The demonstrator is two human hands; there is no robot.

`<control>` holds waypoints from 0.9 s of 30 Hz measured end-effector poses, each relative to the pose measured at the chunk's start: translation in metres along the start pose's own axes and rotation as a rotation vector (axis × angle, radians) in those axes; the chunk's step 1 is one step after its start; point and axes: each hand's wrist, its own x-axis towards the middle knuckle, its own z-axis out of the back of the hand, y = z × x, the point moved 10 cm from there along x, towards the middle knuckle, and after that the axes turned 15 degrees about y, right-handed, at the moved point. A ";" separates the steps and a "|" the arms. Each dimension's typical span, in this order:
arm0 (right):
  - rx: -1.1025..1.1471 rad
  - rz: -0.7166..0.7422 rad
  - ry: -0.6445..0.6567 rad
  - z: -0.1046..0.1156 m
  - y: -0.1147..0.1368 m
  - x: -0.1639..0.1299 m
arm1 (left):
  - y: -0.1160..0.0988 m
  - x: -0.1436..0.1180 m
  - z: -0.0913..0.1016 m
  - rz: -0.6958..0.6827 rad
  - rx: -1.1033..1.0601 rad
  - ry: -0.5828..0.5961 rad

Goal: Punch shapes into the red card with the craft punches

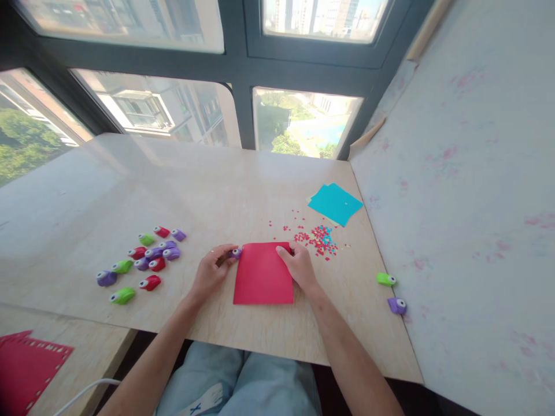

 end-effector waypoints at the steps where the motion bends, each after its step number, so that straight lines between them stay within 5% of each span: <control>1: -0.021 0.005 -0.006 0.001 0.001 0.001 | 0.001 0.000 0.000 -0.001 0.000 0.000; 13: -0.289 0.072 -0.047 0.001 0.016 0.004 | 0.010 -0.005 0.002 0.053 -0.129 -0.051; 27: -0.322 0.110 -0.059 -0.005 0.022 -0.003 | 0.007 -0.011 0.010 0.088 -0.200 -0.107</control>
